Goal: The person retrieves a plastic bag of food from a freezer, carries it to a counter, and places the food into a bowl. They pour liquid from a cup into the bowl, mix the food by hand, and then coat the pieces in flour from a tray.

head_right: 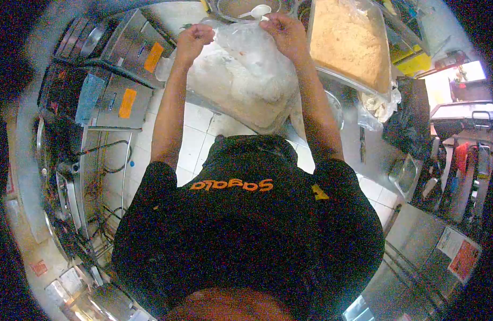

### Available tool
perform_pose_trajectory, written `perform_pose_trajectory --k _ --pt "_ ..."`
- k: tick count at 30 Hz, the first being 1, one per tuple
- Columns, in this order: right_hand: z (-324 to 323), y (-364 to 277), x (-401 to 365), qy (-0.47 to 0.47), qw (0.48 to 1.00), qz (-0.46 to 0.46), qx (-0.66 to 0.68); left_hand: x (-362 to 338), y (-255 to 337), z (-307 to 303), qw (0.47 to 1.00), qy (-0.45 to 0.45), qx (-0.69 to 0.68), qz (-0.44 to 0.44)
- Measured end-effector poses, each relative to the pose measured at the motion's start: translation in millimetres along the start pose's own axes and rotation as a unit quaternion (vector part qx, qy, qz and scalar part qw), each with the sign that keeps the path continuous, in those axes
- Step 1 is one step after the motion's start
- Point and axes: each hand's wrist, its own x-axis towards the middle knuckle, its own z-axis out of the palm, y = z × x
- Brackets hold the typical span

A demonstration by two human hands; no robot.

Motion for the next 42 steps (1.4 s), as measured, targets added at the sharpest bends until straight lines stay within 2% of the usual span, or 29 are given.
perform_pose_trajectory --k 3,10,13,16,19,22,28,31,34,37,40,42 --pt "-1 -3 -1 0.020 1.000 0.002 0.015 2 5 0 0.999 -0.014 -0.040 0.001" --pt "-6 -36 -6 0.036 0.994 0.022 0.099 -10 33 -4 0.997 0.023 -0.044 0.051" --pt "-2 -51 -9 0.025 0.994 -0.019 0.105 -12 34 -7 0.997 0.029 -0.049 0.052" --pt "4 -46 -10 0.019 0.986 -0.018 0.164 -13 35 -10 0.997 0.039 -0.052 0.048" --pt "6 -45 -8 0.018 0.998 -0.062 0.016 -24 32 -10 0.996 0.050 -0.061 0.031" --pt "12 -56 -14 -0.003 0.997 -0.063 0.038 -22 24 -17 0.996 0.055 -0.057 0.034" --pt "24 -60 -17 -0.043 0.982 -0.183 0.001 -32 6 -19 0.996 0.048 -0.068 0.009" --pt "24 -56 -9 -0.015 0.985 -0.171 -0.017 -30 0 -21 0.998 0.042 -0.055 0.010" --pt "25 -62 -11 -0.085 0.981 -0.163 -0.062 -34 -4 -23 0.997 0.051 -0.062 -0.003" --pt "31 -57 0 -0.031 0.978 -0.197 -0.061 -36 -6 -21 0.996 0.052 -0.071 0.001" --pt "38 -66 1 -0.121 0.963 -0.229 -0.075 -40 -8 -21 0.996 0.060 -0.065 -0.010" --pt "44 -60 8 -0.106 0.957 -0.250 -0.100 -40 -15 -19 0.993 0.063 -0.099 -0.015"
